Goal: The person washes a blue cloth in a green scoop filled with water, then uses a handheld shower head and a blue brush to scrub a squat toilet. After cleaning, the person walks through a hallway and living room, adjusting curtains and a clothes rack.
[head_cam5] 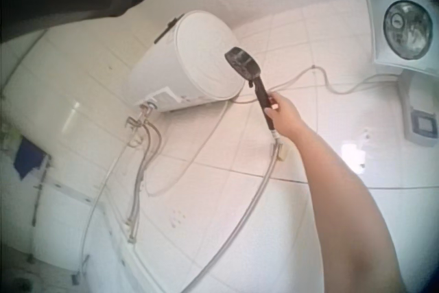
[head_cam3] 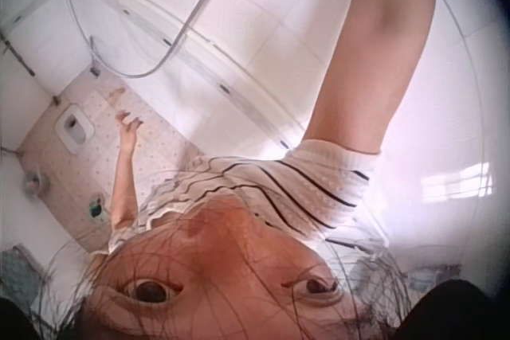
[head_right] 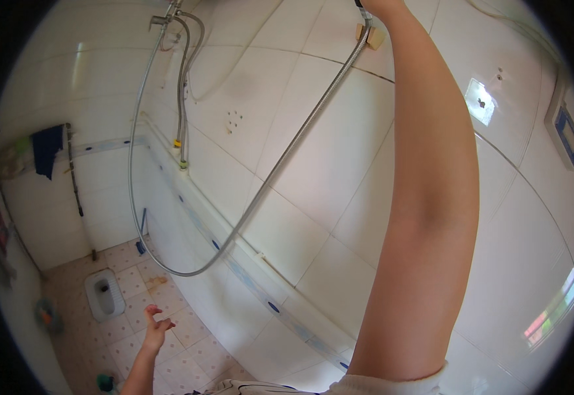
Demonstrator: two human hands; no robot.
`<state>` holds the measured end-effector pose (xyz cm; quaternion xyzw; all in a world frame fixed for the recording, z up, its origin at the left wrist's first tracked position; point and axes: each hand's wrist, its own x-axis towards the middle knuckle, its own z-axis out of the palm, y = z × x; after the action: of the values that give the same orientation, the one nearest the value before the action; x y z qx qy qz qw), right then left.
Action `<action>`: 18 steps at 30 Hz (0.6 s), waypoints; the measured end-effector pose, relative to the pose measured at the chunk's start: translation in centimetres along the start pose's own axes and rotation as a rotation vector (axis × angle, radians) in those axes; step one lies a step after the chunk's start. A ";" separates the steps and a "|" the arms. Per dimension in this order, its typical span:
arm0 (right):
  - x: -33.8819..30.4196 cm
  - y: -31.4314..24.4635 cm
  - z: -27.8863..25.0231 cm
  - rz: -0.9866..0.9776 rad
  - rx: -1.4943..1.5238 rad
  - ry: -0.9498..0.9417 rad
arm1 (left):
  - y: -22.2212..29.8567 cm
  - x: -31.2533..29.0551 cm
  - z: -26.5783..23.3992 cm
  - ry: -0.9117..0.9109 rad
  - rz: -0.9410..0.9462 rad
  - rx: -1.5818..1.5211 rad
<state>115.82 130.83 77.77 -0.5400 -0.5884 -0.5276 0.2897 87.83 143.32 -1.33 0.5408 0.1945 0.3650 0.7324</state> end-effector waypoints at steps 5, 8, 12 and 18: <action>-0.3 3.5 -0.3 0.012 0.015 0.005 | 0.0 -1.1 0.6 0.051 0.010 0.029; -1.1 4.9 -1.0 0.108 -0.021 -0.020 | -0.1 -2.5 1.5 0.093 -0.036 0.055; -1.6 5.8 -2.3 0.292 0.230 -0.129 | -2.0 -4.8 1.8 0.152 -0.043 0.074; -1.6 11.7 2.8 0.282 0.503 -0.124 | -4.0 -9.3 2.5 0.248 -0.030 0.112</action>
<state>127.88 131.23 79.15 -0.5590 -0.6362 -0.2857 0.4484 84.71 134.15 -5.21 0.5288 0.3117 0.4067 0.6767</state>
